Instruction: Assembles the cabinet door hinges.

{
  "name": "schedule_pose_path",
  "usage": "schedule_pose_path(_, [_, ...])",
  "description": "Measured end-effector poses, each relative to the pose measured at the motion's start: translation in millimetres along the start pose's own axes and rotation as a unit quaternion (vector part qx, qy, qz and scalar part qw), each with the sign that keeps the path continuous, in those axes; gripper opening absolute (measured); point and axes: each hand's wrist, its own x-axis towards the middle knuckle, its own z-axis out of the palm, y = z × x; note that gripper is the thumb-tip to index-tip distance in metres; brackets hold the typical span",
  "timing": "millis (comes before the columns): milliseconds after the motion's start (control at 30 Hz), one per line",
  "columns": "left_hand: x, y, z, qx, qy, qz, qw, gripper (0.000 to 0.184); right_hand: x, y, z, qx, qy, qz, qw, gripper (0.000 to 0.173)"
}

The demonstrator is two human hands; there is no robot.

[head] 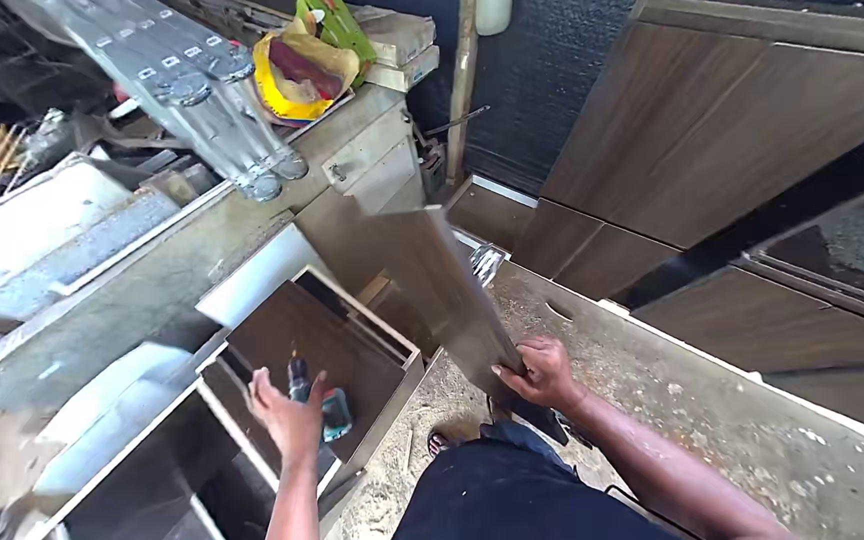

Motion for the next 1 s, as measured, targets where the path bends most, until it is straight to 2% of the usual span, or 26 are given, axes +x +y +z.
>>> schedule_pose_path(33, [6.7,18.5,-7.4,-0.039,0.004,0.109,0.993,0.108,-2.7,2.9,-7.6,0.013,-0.024,-0.007,1.0,0.042])
schedule_pose_path(100, [24.8,67.2,-19.4,-0.105,-0.027,0.302,0.947,0.11,-10.9,10.8,-29.3,0.027,-0.08,-0.01,0.996,0.042])
schedule_pose_path(167, [42.0,118.7,-26.3,-0.139,-0.141,0.416,0.888,0.11,-16.9,24.1,-50.2,0.034,-0.132,-0.021,0.99,0.043])
schedule_pose_path(200, [47.0,138.7,-26.5,-0.156,-0.223,0.433,0.859,0.109,-18.7,32.0,-58.7,0.034,-0.153,-0.033,0.987,0.044])
schedule_pose_path(267, [50.7,164.4,-24.0,-0.148,-0.361,0.412,0.824,0.11,-24.4,46.3,-73.9,0.027,-0.194,-0.044,0.98,0.044])
schedule_pose_path(333, [54.3,182.7,-16.1,-0.063,-0.422,0.429,0.796,0.099,-35.7,59.8,-89.9,0.011,-0.231,-0.049,0.972,0.044])
schedule_pose_path(400, [44.5,203.7,3.0,0.0,-0.486,0.471,0.736,0.073,-45.8,71.3,-106.5,-0.015,-0.266,-0.057,0.962,0.044])
schedule_pose_path(467, [13.0,205.7,35.2,-0.023,-0.555,0.498,0.666,0.045,-58.1,84.4,-123.8,-0.04,-0.301,-0.047,0.951,0.044])
schedule_pose_path(533, [-23.9,191.9,72.5,-0.133,-0.597,0.475,0.633,0.039,-71.8,101.2,-141.7,-0.069,-0.329,-0.028,0.941,0.045])
schedule_pose_path(600, [-61.9,189.1,102.5,-0.206,-0.585,0.443,0.647,0.037,-92.1,119.4,-159.6,-0.108,-0.342,0.024,0.933,0.045])
schedule_pose_path(667, [-100.6,201.8,134.7,-0.221,-0.531,0.425,0.699,0.032,-120.8,136.2,-176.5,-0.15,-0.32,0.142,0.925,0.045])
schedule_pose_path(700, [-121.6,216.1,150.5,-0.217,-0.504,0.401,0.733,0.028,-136.4,140.1,-182.2,-0.162,-0.281,0.224,0.919,0.043])
schedule_pose_path(767, [-161.0,256.0,174.3,-0.187,-0.505,0.292,0.79,0.031,-151.8,131.3,-181.6,-0.154,-0.201,0.39,0.885,0.044])
schedule_pose_path(800, [-175.8,276.8,188.1,-0.167,-0.52,0.217,0.809,0.035,-148.9,122.9,-176.8,-0.133,-0.193,0.445,0.864,0.05])
schedule_pose_path(833, [-188.7,295.1,204.5,-0.146,-0.528,0.144,0.824,0.04,-144.9,113.4,-169.3,-0.102,-0.214,0.473,0.849,0.06])
schedule_pose_path(900, [-212.0,318.0,236.4,-0.091,-0.523,0.044,0.846,0.043,-143.2,89.5,-144.9,-0.04,-0.287,0.475,0.831,0.077])
schedule_pose_path(1000, [-232.0,335.7,269.8,-0.01,-0.526,-0.032,0.85,0.039,-140.9,67.8,-109.8,-0.041,-0.4,0.458,0.793,0.081])
